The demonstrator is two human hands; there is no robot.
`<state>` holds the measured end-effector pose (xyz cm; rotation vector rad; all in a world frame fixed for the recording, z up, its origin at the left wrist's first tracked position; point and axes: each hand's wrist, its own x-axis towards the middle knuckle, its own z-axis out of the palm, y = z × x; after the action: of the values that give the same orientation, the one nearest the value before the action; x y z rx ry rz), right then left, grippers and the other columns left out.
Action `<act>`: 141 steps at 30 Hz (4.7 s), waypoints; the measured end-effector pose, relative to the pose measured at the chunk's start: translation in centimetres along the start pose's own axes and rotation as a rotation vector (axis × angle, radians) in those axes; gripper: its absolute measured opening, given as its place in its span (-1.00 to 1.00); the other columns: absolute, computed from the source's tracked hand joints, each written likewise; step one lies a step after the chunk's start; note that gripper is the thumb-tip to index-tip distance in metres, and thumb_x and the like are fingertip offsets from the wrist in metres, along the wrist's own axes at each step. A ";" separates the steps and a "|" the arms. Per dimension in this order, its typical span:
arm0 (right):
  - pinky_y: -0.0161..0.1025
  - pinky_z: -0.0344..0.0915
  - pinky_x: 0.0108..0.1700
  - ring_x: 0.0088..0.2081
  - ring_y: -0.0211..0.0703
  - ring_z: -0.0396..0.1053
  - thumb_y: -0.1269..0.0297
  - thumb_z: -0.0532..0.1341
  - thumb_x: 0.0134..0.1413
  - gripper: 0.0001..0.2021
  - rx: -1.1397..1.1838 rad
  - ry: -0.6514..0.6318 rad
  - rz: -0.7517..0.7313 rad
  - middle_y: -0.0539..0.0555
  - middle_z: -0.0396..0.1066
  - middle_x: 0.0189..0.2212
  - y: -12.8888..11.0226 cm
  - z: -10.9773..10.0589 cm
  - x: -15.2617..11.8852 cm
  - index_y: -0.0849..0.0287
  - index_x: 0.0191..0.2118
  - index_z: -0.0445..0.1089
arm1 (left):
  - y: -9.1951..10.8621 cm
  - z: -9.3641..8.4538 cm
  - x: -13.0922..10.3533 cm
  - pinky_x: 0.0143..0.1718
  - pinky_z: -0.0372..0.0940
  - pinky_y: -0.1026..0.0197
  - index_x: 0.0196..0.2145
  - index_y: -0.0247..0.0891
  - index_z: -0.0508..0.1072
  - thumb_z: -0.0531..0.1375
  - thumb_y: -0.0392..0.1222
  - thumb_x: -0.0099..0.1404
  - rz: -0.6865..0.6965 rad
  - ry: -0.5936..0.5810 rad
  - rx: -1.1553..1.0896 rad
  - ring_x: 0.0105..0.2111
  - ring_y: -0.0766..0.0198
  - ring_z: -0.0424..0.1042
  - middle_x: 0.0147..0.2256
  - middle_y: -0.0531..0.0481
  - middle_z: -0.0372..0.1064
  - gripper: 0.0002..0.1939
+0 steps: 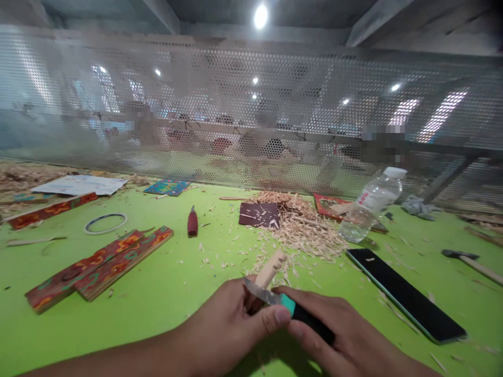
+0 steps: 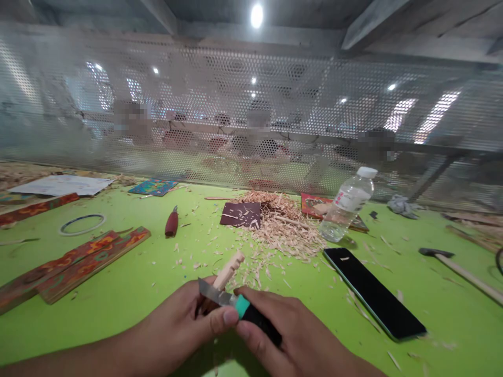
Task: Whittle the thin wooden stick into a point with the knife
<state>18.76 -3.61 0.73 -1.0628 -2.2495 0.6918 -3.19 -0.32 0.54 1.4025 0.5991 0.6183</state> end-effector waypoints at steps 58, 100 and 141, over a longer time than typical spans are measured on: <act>-0.17 0.34 -0.34 -0.38 0.00 0.57 -0.10 -0.03 0.51 -0.51 -0.284 0.002 -0.224 0.16 0.62 -0.33 0.5 -0.4 -1.3 0.21 0.00 0.44 | 0.3 4.5 -3.5 -0.31 0.18 0.25 -0.18 -0.28 0.47 0.29 0.14 0.37 -0.055 0.288 0.208 -0.36 0.24 0.22 -0.37 0.08 0.27 -0.62; -0.28 0.19 -0.35 -0.45 -0.18 0.32 0.03 0.10 0.42 -0.68 0.045 -0.229 0.003 0.00 0.41 -0.42 -1.7 -1.3 -0.7 0.17 -0.15 0.45 | 1.0 4.9 -3.8 -0.33 0.12 0.29 -0.36 -0.25 0.36 0.40 0.06 0.24 -0.073 0.348 -0.014 -0.36 0.29 0.14 -0.42 0.15 0.16 -0.62; -0.25 0.03 -0.40 -0.47 -0.19 0.21 -0.01 0.02 0.49 -0.66 0.041 0.029 0.008 -0.07 0.24 -0.47 0.3 -1.2 -0.8 0.08 -0.29 0.23 | 6.3 1.7 -0.8 -0.50 -0.11 0.19 -0.34 -0.16 0.26 0.18 0.27 0.40 -0.047 0.206 0.852 -0.55 0.26 0.16 -0.56 0.17 0.16 -0.56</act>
<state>20.13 -3.83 1.18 -1.0561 -2.1983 0.7185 -2.82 -1.60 7.00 2.1177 1.1394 0.4844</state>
